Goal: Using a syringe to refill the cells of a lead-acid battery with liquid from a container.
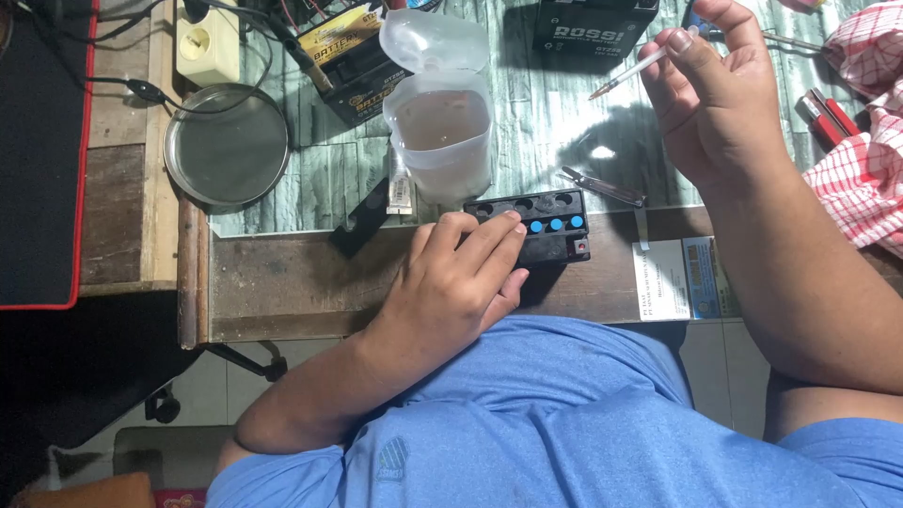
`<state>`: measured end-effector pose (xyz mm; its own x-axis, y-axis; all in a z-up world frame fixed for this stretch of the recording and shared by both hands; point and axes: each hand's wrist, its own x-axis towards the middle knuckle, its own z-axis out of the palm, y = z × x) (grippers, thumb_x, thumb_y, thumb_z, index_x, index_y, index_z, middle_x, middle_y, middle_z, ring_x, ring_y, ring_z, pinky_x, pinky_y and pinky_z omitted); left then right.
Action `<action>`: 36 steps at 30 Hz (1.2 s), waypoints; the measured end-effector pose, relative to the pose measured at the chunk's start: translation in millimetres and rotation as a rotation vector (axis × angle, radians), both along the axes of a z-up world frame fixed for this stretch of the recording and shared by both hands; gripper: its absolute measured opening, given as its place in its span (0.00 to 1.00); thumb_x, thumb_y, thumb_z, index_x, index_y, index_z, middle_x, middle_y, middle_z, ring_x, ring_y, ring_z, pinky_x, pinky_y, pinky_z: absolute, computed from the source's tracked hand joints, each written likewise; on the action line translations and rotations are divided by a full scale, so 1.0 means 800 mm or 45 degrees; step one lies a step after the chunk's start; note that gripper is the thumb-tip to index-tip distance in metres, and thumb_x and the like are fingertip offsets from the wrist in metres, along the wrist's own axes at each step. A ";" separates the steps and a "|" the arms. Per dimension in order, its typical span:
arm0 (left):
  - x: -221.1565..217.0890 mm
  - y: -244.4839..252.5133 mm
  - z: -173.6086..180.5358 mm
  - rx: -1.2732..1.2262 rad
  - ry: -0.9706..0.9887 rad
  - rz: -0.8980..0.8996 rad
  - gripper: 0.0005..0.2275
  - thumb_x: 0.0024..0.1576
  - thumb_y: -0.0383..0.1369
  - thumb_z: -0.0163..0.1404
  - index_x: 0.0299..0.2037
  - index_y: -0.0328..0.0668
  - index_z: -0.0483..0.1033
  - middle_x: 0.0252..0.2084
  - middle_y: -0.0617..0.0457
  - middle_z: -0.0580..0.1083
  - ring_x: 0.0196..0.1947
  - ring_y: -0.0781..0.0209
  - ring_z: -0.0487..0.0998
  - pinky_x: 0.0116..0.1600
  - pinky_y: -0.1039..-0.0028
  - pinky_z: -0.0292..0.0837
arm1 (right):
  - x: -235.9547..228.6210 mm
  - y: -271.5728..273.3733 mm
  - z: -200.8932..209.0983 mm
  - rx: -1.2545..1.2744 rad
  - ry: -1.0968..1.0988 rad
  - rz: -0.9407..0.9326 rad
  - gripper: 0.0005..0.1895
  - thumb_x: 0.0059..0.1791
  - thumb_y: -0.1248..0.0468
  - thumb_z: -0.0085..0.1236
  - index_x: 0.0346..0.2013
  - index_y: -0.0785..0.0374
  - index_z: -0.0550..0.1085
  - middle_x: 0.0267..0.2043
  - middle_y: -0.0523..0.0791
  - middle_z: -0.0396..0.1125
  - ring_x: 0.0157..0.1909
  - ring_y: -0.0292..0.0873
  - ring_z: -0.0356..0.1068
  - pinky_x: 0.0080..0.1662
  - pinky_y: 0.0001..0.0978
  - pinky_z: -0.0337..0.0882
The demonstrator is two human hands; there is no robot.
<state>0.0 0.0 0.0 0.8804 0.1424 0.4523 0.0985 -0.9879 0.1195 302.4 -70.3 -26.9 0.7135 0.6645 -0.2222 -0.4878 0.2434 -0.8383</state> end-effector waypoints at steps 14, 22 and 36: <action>-0.004 0.000 -0.008 -0.107 -0.112 0.016 0.17 0.61 0.38 0.51 0.56 0.36 0.77 0.56 0.50 0.78 0.46 0.53 0.73 0.47 0.64 0.65 | -0.002 -0.002 0.002 -0.010 0.012 -0.005 0.19 0.53 0.71 0.65 0.53 0.54 0.68 0.47 0.47 0.69 0.47 0.39 0.76 0.46 0.17 0.83; -0.004 -0.004 -0.017 0.007 0.006 0.078 0.22 0.59 0.47 0.59 0.58 0.44 0.77 0.55 0.51 0.72 0.48 0.52 0.69 0.45 0.61 0.63 | 0.001 -0.003 -0.002 0.035 0.035 0.008 0.17 0.53 0.72 0.65 0.53 0.55 0.69 0.46 0.47 0.69 0.47 0.39 0.75 0.46 0.19 0.83; -0.022 -0.008 -0.022 -0.020 -0.065 0.071 0.33 0.60 0.50 0.60 0.71 0.44 0.63 0.53 0.50 0.71 0.47 0.53 0.70 0.44 0.65 0.64 | 0.003 -0.010 0.001 0.160 -0.172 0.048 0.13 0.55 0.71 0.67 0.45 0.53 0.71 0.50 0.44 0.66 0.50 0.39 0.72 0.49 0.18 0.80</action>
